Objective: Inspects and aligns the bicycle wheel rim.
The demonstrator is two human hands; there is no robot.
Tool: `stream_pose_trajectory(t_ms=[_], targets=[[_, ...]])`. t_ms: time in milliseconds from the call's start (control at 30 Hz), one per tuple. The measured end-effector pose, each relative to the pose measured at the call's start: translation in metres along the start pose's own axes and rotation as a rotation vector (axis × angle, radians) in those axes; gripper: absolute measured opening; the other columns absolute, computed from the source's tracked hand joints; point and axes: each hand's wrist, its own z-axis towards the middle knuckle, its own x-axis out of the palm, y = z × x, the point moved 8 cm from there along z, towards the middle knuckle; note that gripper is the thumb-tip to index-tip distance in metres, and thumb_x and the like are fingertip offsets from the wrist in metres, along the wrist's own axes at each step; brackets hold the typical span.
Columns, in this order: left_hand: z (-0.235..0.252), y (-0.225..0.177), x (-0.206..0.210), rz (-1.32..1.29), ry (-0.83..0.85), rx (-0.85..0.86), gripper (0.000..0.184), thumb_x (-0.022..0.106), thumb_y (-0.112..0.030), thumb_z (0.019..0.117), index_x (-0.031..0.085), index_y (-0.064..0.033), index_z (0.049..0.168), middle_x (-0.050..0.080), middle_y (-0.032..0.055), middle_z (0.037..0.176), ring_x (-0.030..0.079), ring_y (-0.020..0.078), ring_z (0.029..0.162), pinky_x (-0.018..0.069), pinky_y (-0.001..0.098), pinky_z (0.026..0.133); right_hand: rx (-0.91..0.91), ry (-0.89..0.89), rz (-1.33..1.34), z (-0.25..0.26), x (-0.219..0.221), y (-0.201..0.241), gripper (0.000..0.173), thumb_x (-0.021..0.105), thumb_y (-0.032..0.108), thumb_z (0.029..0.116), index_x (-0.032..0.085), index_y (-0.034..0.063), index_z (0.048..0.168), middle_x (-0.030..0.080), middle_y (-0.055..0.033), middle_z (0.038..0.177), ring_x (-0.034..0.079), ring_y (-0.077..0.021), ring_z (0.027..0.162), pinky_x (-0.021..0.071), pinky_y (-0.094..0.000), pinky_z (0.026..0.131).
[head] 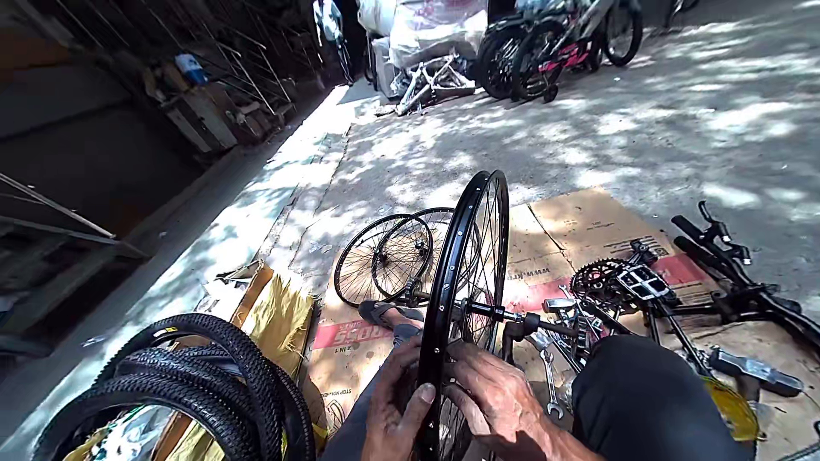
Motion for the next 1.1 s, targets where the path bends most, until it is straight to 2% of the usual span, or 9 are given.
stream_pose_trajectory(t_ms=[167,233,333,467,567,733,867,933,1100], targets=[[0.026,0.027,0.030,-0.690,0.018,-0.214,0.069,0.057,-0.061,0.0953,0.058,-0.0080,0.139,0.068,0.0093,0.127,0.066,0.0162,0.116,0.0524,0.0362,0.102,0.176,-0.232,0.292,0.033,-0.024,-0.025,0.037,0.081,0.028,0.0849,0.069,0.0073,0.113,0.076,0.0007,0.099,0.074,-0.0073,0.084,0.0653,-0.0288,0.075],[0.033,0.040,0.033,-0.738,-0.042,-0.274,0.062,0.052,-0.056,0.1009,0.056,-0.0068,0.139,0.067,0.0102,0.127,0.064,0.0169,0.117,0.0519,0.0366,0.103,0.120,-0.256,0.235,0.050,-0.031,-0.027,0.031,0.077,0.023,0.0838,0.074,0.0060,0.109,0.077,-0.0009,0.095,0.073,-0.0080,0.081,0.0638,-0.0292,0.071],[0.042,0.044,0.035,-0.733,-0.072,-0.253,0.047,0.040,-0.043,0.1083,0.059,-0.0085,0.134,0.070,0.0062,0.117,0.067,0.0130,0.107,0.0552,0.0328,0.095,0.014,-0.309,0.168,0.070,-0.039,-0.018,0.006,0.070,0.013,0.0829,0.074,0.0097,0.079,0.074,-0.0019,0.086,0.071,-0.0080,0.080,0.0607,-0.0256,0.069],[0.050,0.037,0.039,-0.692,-0.013,-0.134,0.037,0.051,-0.036,0.1054,0.063,-0.0101,0.129,0.072,-0.0006,0.112,0.067,0.0067,0.100,0.0547,0.0285,0.091,0.022,-0.403,0.161,0.071,-0.043,-0.022,0.005,0.074,0.018,0.0821,0.075,0.0159,0.079,0.071,0.0034,0.085,0.067,-0.0063,0.086,0.0570,-0.0234,0.075],[0.056,0.046,0.045,-0.714,0.086,-0.027,0.036,0.047,-0.036,0.1079,0.065,-0.0137,0.129,0.071,-0.0030,0.114,0.066,0.0040,0.103,0.0533,0.0267,0.094,0.062,-0.333,0.215,0.068,-0.046,-0.024,0.011,0.079,0.025,0.0811,0.078,0.0182,0.090,0.068,0.0027,0.095,0.063,-0.0038,0.087,0.0553,-0.0203,0.073],[0.072,0.012,0.050,-0.651,0.112,-0.255,0.031,0.045,-0.032,0.1062,0.070,-0.0229,0.091,0.071,-0.0110,0.081,0.067,-0.0026,0.077,0.0559,0.0188,0.074,0.138,-0.044,0.212,0.056,-0.038,-0.016,0.034,0.072,0.028,0.0909,0.072,0.0023,0.114,0.060,-0.0072,0.095,0.055,-0.0048,0.067,0.0509,-0.0208,0.057],[0.075,0.023,0.051,-0.600,0.042,-0.185,0.031,0.037,-0.019,0.1046,0.068,-0.0131,0.104,0.072,-0.0089,0.091,0.067,-0.0013,0.087,0.0560,0.0223,0.084,0.119,0.233,0.249,0.070,-0.035,-0.032,0.041,0.066,0.047,0.0968,0.073,0.0135,0.120,0.064,-0.0070,0.108,0.062,-0.0083,0.083,0.0567,-0.0271,0.073],[0.077,0.030,0.051,-0.567,0.036,-0.158,0.037,0.033,-0.020,0.1069,0.061,-0.0030,0.122,0.070,-0.0031,0.102,0.066,0.0020,0.094,0.0549,0.0257,0.089,0.114,0.122,0.258,0.074,-0.035,-0.034,0.030,0.074,0.041,0.0912,0.075,0.0129,0.102,0.063,-0.0010,0.092,0.056,-0.0044,0.072,0.0508,-0.0232,0.064],[0.075,0.032,0.047,-0.753,-0.088,-0.291,0.045,0.017,-0.026,0.1111,0.058,-0.0085,0.115,0.067,-0.0019,0.088,0.066,0.0036,0.079,0.0555,0.0214,0.075,0.167,-0.436,0.028,0.066,-0.031,-0.026,0.022,0.078,0.025,0.0702,0.059,0.0133,0.067,0.056,0.0064,0.065,0.050,0.0013,0.054,0.0431,-0.0169,0.048]])
